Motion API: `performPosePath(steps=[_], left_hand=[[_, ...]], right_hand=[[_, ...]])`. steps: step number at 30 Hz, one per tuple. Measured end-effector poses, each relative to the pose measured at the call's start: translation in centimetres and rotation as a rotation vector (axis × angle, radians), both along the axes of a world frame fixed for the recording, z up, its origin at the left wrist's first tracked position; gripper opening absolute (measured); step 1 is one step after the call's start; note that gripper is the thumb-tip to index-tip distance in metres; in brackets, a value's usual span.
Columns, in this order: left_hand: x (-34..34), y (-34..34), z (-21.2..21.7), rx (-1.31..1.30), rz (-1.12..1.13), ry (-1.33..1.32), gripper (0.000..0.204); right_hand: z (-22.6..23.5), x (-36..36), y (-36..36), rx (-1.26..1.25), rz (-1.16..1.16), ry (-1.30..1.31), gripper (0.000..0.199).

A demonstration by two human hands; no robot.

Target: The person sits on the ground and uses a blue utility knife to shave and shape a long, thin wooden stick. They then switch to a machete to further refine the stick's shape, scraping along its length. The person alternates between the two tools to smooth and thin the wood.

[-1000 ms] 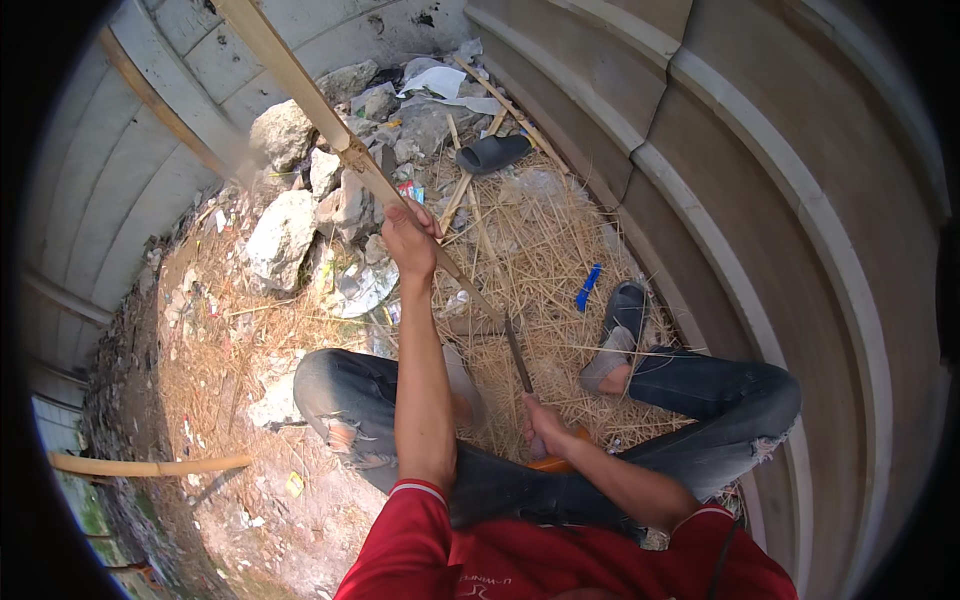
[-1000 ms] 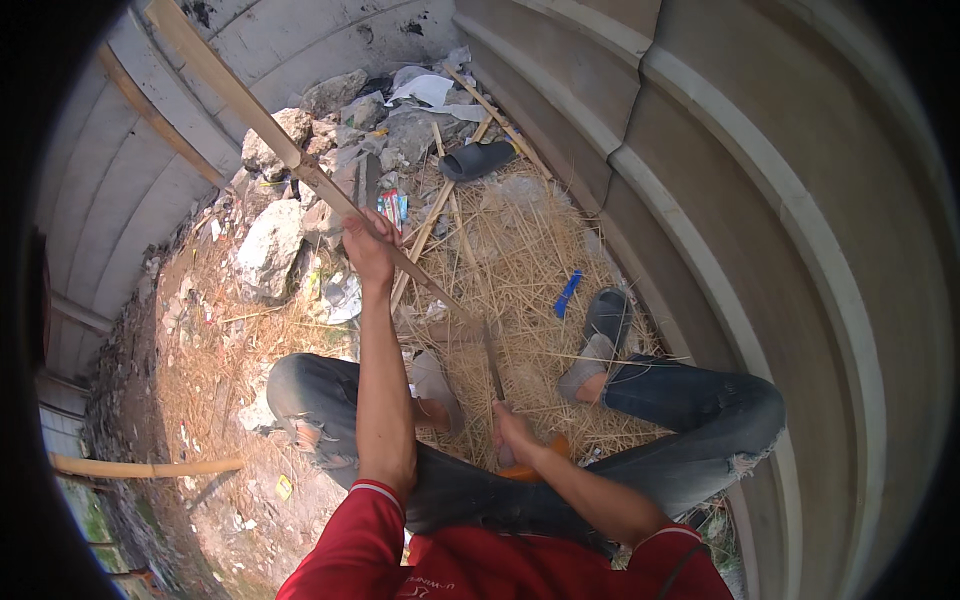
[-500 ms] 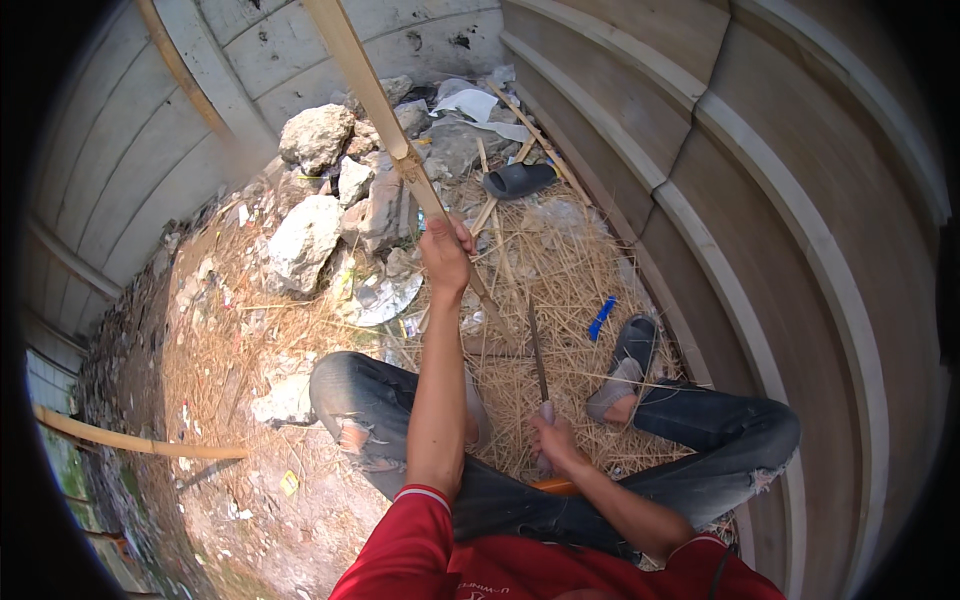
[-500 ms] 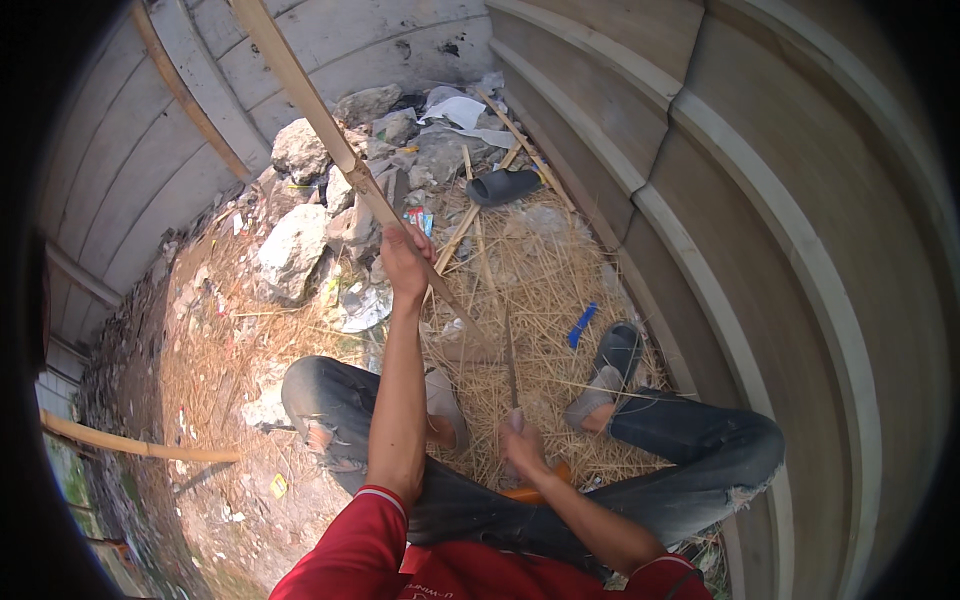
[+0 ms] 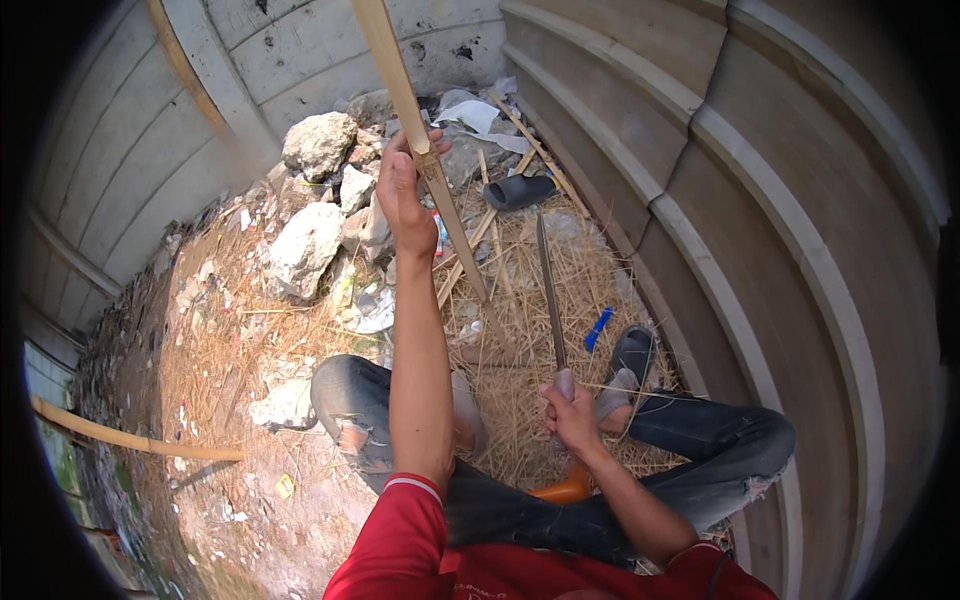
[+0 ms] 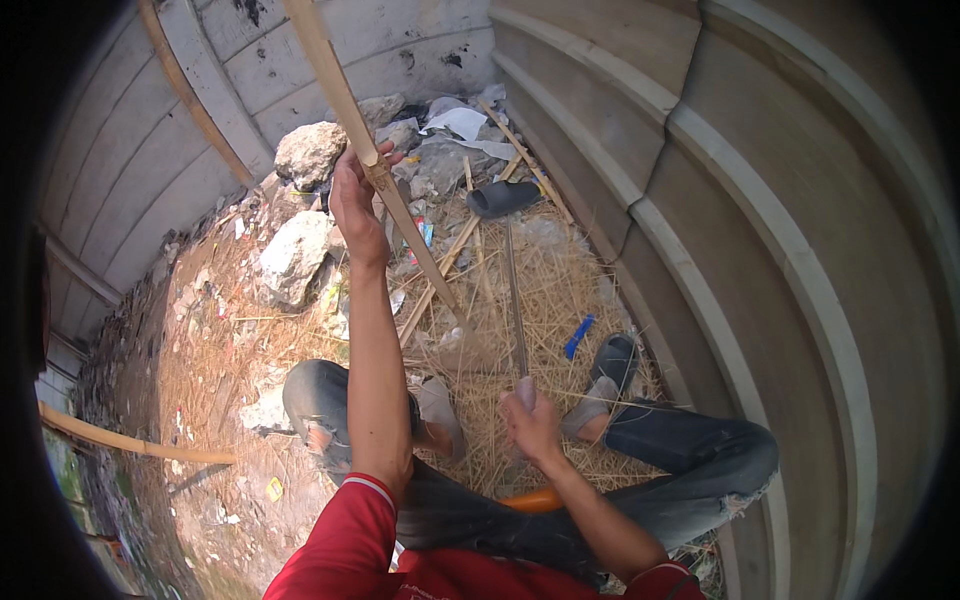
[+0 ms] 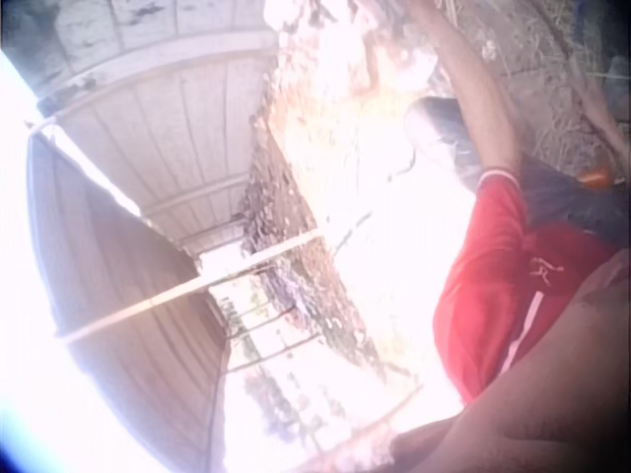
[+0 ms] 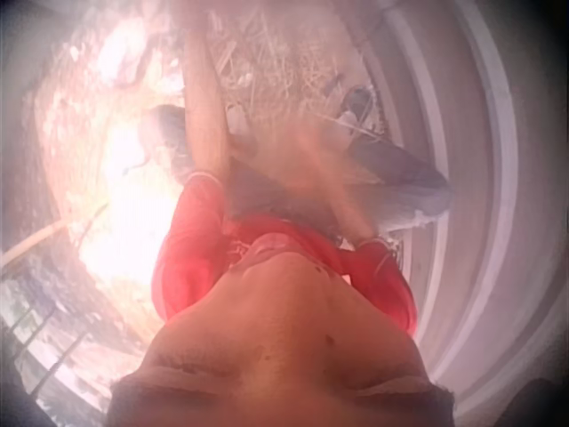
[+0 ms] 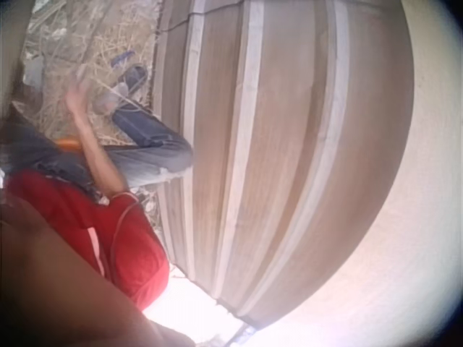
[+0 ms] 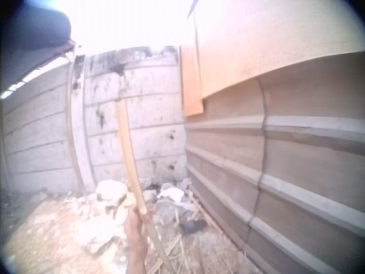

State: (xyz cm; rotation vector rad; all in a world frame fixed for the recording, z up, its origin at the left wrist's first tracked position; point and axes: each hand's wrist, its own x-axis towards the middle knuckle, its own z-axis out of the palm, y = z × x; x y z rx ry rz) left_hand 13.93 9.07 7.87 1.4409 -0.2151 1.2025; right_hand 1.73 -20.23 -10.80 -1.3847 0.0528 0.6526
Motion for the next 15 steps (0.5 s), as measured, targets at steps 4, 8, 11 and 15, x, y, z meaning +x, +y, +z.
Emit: performPosePath(steps=[4, 8, 11, 15], left_hand=[[1.1, 2.1, 10.7, 0.028, 0.062, -0.046, 0.053], [2.6, 1.3, 17.5, 0.046, 0.035, -0.063, 0.046], [3.7, 0.8, 20.8, 0.025, 0.066, -0.074, 0.056], [4.3, 0.5, 22.8, -0.006, 0.006, -0.138, 0.050]], right_hand=[[3.7, 0.1, 0.9, 0.140, -0.058, 0.032, 0.027], [7.3, 0.7, 1.1, 0.221, -0.036, -0.061, 0.029], [12.1, 1.7, 1.2, 0.343, -0.021, -0.127, 0.037], [18.9, 2.9, -0.2, 0.393, 0.006, -0.344, 0.051]])
